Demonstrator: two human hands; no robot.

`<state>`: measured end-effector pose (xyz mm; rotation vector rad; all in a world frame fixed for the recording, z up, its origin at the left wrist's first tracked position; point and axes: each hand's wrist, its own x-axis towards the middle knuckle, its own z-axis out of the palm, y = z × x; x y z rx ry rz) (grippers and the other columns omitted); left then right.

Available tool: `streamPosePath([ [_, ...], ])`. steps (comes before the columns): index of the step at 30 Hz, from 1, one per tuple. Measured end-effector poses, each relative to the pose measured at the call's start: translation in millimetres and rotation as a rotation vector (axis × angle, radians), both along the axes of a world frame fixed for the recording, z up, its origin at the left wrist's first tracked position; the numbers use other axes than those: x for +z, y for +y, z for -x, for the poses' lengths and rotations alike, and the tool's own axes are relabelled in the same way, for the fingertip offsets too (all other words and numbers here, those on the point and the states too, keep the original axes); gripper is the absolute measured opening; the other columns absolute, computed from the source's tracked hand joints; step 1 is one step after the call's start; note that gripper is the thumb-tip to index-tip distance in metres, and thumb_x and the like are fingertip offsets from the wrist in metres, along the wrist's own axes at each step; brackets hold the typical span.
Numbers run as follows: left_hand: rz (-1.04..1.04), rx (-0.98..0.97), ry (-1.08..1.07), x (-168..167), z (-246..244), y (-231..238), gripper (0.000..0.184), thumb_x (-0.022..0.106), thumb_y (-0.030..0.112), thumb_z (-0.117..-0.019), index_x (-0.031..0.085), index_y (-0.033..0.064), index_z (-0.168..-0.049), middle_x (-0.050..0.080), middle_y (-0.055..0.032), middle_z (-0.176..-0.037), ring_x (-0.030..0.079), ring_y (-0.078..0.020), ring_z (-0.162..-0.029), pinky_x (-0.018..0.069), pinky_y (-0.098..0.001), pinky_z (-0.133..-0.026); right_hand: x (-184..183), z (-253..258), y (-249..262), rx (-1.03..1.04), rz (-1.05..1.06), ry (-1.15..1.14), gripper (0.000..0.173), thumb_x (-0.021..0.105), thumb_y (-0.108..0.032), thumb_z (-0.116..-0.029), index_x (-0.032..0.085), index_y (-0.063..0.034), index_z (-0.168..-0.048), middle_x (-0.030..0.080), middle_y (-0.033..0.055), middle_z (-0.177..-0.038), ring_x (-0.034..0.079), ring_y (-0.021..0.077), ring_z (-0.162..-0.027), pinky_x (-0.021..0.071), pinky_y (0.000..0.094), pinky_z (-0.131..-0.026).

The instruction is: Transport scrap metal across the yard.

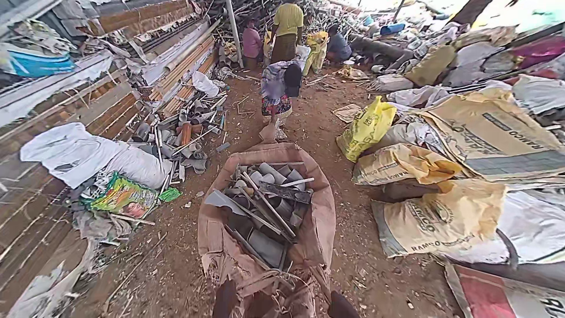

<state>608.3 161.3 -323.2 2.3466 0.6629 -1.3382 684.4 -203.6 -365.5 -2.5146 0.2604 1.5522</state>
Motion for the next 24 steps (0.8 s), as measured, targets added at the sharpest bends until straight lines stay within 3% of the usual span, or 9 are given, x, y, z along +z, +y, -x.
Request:
streamPosePath([
  [4, 0.016, -0.001, -0.009, -14.7, -1.7, 0.4, 0.049, 0.068, 0.015, -0.097, 0.054, -0.0054, -0.14, 0.054, -0.0263, -0.146, 0.052, -0.0409, -0.136, 0.0448, -0.0572, -0.109, -6.6, -1.3, -7.2, 0.066, 0.016, 0.01, 0.05, 0.073, -0.028, -0.0933, 0.059, 0.0051, -0.129, 0.066, 0.028, -0.124, 0.065, 0.0412, -0.118, 0.051, 0.0582, -0.097],
  [11, 0.034, 0.056, -0.054, 2.9, -6.1, -2.6, 0.047, 0.065, 0.012, -0.0977, 0.054, -0.0062, -0.14, 0.053, -0.027, -0.147, 0.051, -0.0417, -0.137, 0.043, -0.0574, -0.111, -5.7, -7.7, -7.8, 0.089, 0.043, -0.004, 0.05, 0.074, -0.027, -0.0921, 0.06, 0.0033, -0.129, 0.067, 0.0265, -0.123, 0.066, 0.0402, -0.114, 0.0526, 0.0566, -0.093],
  [14, 0.035, 0.03, -0.063, 7.3, -5.5, -3.5, 0.045, 0.063, 0.009, -0.0982, 0.055, -0.0065, -0.139, 0.052, -0.0275, -0.147, 0.051, -0.042, -0.137, 0.0436, -0.0571, -0.111, 1.2, -1.7, -16.9, 0.105, 0.019, -0.043, 0.051, 0.072, -0.028, -0.0936, 0.058, 0.0026, -0.132, 0.066, 0.0263, -0.124, 0.065, 0.0404, -0.117, 0.0514, 0.0577, -0.096],
  [19, 0.103, -0.014, -0.112, 35.8, 17.1, -3.6, 0.047, 0.066, 0.012, -0.0968, 0.056, -0.0012, -0.141, 0.056, -0.027, -0.143, 0.052, -0.0423, -0.135, 0.0435, -0.0583, -0.11, 17.4, 11.3, -45.3, 0.07, -0.027, -0.099, 0.046, 0.071, -0.023, -0.0951, 0.059, 0.0042, -0.13, 0.066, 0.0294, -0.122, 0.064, 0.044, -0.117, 0.0493, 0.0606, -0.097],
  [24, 0.126, 0.039, -0.115, 27.6, 22.4, -14.6, 0.049, 0.068, 0.015, -0.0961, 0.056, -0.0009, -0.141, 0.057, -0.026, -0.142, 0.054, -0.0408, -0.135, 0.0437, -0.0564, -0.111, 8.9, -1.0, -39.3, 0.028, -0.058, -0.12, 0.049, 0.074, -0.025, -0.0933, 0.059, 0.0054, -0.13, 0.066, 0.0299, -0.122, 0.064, 0.0443, -0.116, 0.0487, 0.0609, -0.098],
])
